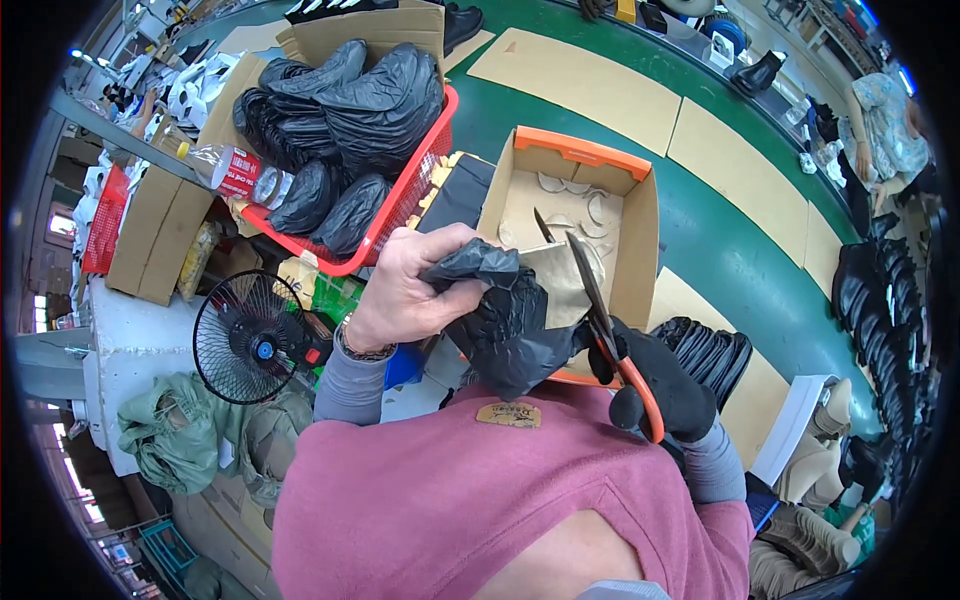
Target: Trim excess material and inspect shoe components on an assembly line.
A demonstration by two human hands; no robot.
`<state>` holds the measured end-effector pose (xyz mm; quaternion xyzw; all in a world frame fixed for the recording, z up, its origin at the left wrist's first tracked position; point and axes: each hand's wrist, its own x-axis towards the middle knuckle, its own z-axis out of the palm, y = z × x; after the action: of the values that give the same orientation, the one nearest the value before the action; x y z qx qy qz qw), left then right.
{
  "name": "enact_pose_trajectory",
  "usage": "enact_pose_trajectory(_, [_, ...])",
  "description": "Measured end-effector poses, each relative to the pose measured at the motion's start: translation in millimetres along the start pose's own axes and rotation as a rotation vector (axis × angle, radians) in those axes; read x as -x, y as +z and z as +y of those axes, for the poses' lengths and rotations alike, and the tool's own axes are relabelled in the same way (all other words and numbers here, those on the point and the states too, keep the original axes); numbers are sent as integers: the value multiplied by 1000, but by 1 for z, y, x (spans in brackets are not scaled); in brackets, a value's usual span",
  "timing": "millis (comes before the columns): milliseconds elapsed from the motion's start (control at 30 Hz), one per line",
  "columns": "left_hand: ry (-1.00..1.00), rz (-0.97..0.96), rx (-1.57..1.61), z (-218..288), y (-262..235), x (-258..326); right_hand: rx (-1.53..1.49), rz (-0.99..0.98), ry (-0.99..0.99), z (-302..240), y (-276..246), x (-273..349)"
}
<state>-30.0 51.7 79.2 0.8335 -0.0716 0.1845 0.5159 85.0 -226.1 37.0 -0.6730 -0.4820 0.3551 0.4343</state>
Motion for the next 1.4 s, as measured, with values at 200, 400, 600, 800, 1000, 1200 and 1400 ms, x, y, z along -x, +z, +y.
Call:
enact_pose_trajectory(200, [-20, -4, 3, 4, -1, 2, -130, 25, 177, -17, 1, -6])
enact_pose_trajectory(400, [-11, -1, 8, 1, 1, 1, -95, 126, 162, -14, 10, -5])
enact_pose_trajectory(600, [-97, 79, 142, -4, 7, 7, -142, 216, 148, -13, 20, -7])
enact_pose_trajectory(800, [-92, -61, 122, -6, 7, 6, -76, 80, 128, -6, 12, -14])
enact_pose_trajectory(1000, [-164, -83, 198, -7, 10, -2, -224, 201, -13, -7, 18, -20])
enact_pose_trajectory(1200, [-237, -62, 399, -26, 16, -1, -225, 162, 126, 2, 18, -17])
enact_pose_trajectory(1400, [-241, -80, 462, -28, 13, -2, -132, 142, -57, 1, 11, -15])
